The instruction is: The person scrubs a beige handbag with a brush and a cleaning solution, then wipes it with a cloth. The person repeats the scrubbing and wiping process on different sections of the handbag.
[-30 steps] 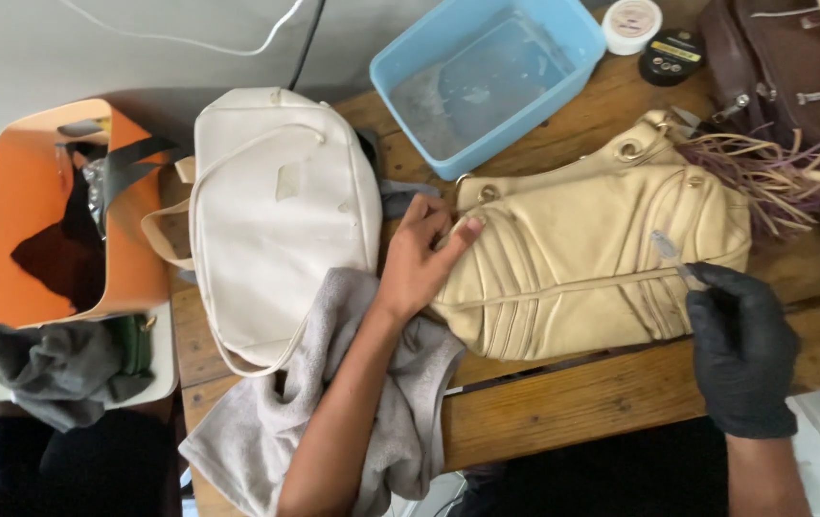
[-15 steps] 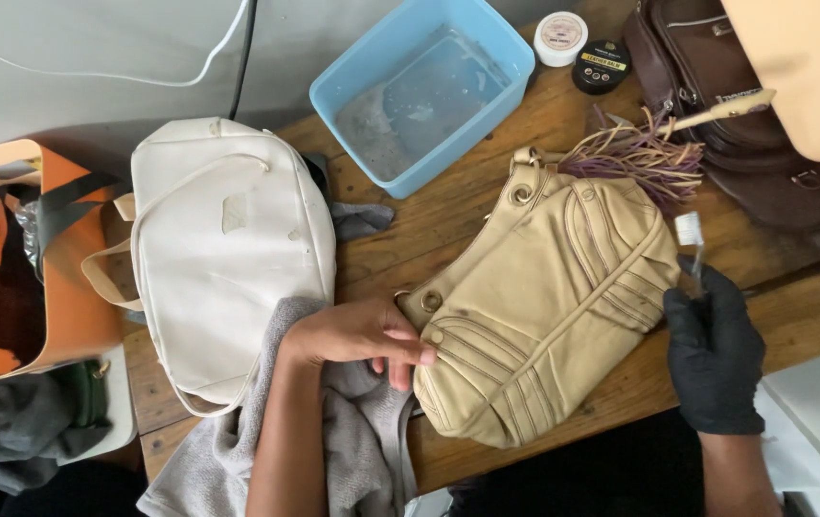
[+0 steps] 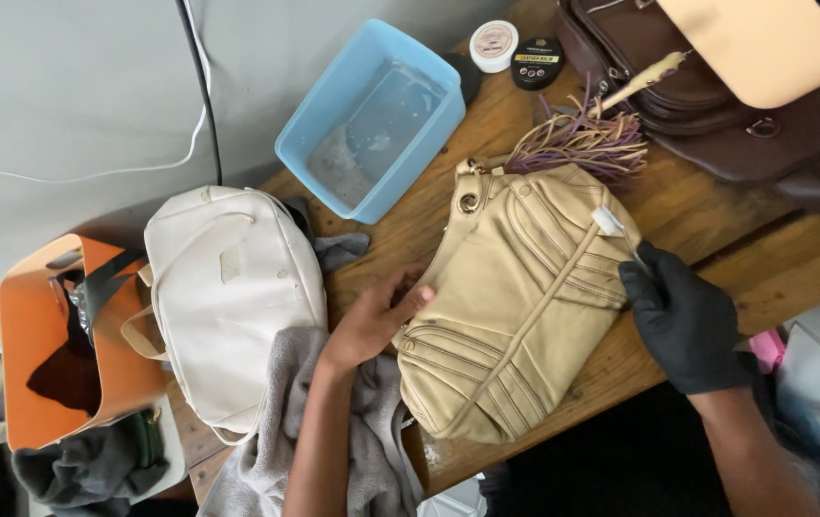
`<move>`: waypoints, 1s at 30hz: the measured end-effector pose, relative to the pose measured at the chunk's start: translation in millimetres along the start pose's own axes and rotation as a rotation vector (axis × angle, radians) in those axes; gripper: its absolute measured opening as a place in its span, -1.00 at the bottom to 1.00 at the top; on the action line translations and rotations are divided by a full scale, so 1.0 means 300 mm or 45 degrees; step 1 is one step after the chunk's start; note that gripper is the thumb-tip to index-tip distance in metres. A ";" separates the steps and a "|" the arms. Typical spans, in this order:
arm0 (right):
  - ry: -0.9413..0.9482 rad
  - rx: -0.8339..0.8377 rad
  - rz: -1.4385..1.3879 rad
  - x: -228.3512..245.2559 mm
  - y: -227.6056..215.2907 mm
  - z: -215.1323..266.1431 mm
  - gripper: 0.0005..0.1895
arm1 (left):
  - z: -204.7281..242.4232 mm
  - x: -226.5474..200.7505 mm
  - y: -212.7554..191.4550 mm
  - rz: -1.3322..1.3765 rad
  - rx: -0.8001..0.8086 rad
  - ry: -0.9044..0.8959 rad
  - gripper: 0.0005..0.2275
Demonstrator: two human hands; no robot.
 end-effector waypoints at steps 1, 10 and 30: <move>0.008 -0.009 -0.005 0.015 -0.022 -0.026 -0.61 | -0.011 0.006 -0.003 -0.012 0.005 0.004 -0.52; 0.416 0.456 -0.287 0.082 -0.061 -0.168 -0.51 | 0.042 -0.107 0.039 -0.215 0.376 -0.289 -0.26; -0.496 0.382 -0.174 0.058 -0.066 -0.304 -0.53 | -0.068 -0.143 0.014 0.021 0.062 -0.289 -0.07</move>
Point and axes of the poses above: each hand's wrist, its own z-axis away from the middle knuckle, its own y-axis out of the palm, x = y × z, the point moved 1 cm from there along -z, towards the middle knuckle, and after that the axes turned 5 degrees about -x, right-handed, at the moved point
